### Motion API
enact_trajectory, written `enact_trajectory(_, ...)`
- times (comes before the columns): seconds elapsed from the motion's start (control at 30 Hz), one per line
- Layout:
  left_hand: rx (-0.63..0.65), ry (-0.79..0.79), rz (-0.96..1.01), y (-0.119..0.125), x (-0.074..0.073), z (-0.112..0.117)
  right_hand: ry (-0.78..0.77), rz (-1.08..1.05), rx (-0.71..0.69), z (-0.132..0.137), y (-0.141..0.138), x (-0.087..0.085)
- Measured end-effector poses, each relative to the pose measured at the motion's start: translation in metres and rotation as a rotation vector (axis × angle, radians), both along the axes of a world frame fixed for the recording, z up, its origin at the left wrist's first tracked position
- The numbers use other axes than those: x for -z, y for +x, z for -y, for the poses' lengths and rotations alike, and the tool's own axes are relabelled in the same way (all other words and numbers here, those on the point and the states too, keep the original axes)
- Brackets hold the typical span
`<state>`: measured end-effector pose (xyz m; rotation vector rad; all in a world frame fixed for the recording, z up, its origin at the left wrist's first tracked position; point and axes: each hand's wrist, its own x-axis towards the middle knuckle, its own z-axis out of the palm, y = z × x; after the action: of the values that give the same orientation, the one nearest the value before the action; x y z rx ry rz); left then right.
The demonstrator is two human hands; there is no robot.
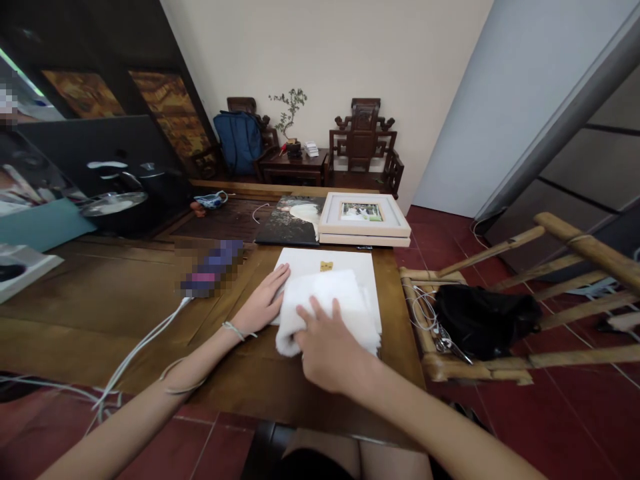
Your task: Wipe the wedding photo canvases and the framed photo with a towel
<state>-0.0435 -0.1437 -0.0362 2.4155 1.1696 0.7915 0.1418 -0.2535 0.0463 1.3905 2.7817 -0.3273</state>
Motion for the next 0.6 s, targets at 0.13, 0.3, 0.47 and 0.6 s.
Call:
enact_trajectory(0.13,-0.017,-0.013,-0.021,0.001,-0.002,0.001,0.082,0.050,0.062,-0.059,0.004,0.009)
enact_trajectory(0.3,-0.019,-0.023,-0.027,0.002,-0.003,0.001,0.202,0.078,0.132,-0.094,0.001,0.019)
enact_trajectory(0.47,-0.001,-0.017,-0.011,0.001,0.000,0.000,0.202,0.087,0.114,-0.055,-0.008,0.023)
enact_trajectory(0.6,0.013,-0.028,0.013,0.000,0.001,0.000,0.143,0.026,0.025,0.001,-0.015,0.016)
